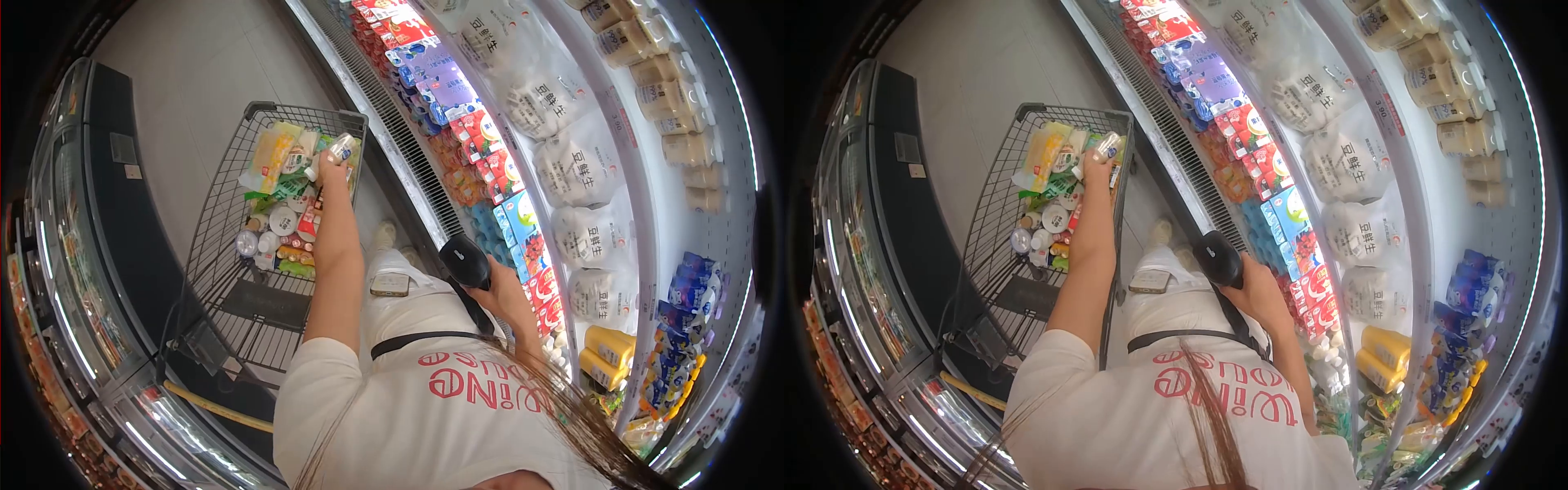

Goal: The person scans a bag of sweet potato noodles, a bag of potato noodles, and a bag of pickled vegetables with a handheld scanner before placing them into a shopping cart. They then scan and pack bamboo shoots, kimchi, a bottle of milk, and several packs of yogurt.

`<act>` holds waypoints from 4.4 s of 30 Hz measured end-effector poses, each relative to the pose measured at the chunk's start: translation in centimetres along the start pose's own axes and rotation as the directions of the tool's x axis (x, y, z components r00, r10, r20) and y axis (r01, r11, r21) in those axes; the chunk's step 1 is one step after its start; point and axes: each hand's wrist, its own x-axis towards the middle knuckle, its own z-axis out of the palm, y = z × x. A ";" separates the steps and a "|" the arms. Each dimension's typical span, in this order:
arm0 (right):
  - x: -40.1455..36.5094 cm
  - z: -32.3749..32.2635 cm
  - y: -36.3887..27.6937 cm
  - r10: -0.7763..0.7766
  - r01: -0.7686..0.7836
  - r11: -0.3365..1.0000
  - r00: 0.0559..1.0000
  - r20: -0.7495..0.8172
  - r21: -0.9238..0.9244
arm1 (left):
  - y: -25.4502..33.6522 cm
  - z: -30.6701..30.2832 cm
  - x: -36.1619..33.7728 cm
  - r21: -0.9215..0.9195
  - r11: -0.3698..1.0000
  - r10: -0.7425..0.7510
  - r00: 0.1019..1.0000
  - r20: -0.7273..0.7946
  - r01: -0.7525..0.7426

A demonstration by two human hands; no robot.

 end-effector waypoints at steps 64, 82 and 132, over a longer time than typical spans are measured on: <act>0.4 2.8 3.7 0.006 0.008 0.988 0.996 0.090 -0.154 | 6.4 -33.7 3.8 0.909 0.392 0.411 0.911 -0.034 -0.143; 1.3 3.3 2.7 -0.087 0.116 0.979 0.982 0.167 -0.169 | 8.5 -27.6 -3.6 0.669 0.648 0.520 0.853 -0.039 -0.364; 12.9 5.1 -1.9 -0.273 0.281 0.951 0.959 0.072 -0.132 | 8.3 -13.0 -16.2 0.294 -0.771 -0.174 0.631 0.756 -0.564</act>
